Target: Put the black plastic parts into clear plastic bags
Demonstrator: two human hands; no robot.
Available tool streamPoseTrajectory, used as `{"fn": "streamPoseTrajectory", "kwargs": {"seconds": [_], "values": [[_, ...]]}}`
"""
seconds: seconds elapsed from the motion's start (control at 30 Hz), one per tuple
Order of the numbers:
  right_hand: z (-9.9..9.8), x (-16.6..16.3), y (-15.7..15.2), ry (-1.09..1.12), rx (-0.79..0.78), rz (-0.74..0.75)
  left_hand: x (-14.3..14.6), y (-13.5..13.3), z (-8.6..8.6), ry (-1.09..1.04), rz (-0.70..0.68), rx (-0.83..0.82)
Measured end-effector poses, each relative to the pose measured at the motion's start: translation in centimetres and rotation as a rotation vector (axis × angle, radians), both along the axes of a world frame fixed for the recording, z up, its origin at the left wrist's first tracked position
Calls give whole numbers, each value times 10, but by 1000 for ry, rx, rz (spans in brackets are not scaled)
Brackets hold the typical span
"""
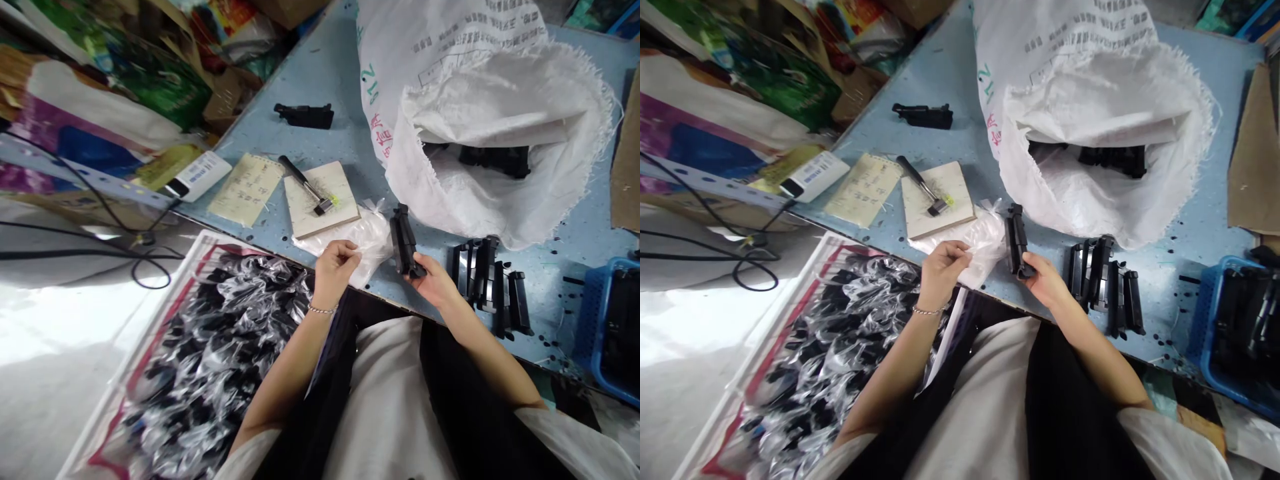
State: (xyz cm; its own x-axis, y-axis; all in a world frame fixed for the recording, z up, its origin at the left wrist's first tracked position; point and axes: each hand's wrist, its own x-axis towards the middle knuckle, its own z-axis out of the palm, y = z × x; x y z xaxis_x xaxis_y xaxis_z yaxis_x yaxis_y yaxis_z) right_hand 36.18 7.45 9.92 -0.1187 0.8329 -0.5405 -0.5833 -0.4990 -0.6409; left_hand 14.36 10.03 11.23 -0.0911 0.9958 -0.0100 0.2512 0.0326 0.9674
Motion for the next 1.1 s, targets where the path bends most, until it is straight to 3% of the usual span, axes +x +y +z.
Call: {"fn": "streamPoseTrajectory", "kwargs": {"seconds": [0.13, 0.23, 0.33, 0.43, 0.53, 0.7, 0.8, 0.93, 1.1], "values": [[14, 13, -13, -44, 64, 45, 1, -3, 8, 454, -97, 260], [25, 15, -25, 91, 51, 124, 5, -2, 9, 631, -271, 293], [24, 13, -34, 274, -70, 249, 5, 4, 6, 588, -314, 220], [15, 15, -39, 302, -180, 272, -2, 9, 5, 495, -230, 174], [11, 19, -42, 320, -194, 217, -8, 11, 1, 456, -145, 183], [12, 15, -41, 482, -246, 376, -3, 9, -8, 492, -174, 266], [7, 11, -38, 525, -309, 357, -4, 9, -8, 488, -149, 266], [10, 17, -40, 511, -279, 301, -9, 13, -8, 393, -19, 185], [24, 18, -39, 552, -211, 298, -6, 20, -18, 425, -207, 186]]}}
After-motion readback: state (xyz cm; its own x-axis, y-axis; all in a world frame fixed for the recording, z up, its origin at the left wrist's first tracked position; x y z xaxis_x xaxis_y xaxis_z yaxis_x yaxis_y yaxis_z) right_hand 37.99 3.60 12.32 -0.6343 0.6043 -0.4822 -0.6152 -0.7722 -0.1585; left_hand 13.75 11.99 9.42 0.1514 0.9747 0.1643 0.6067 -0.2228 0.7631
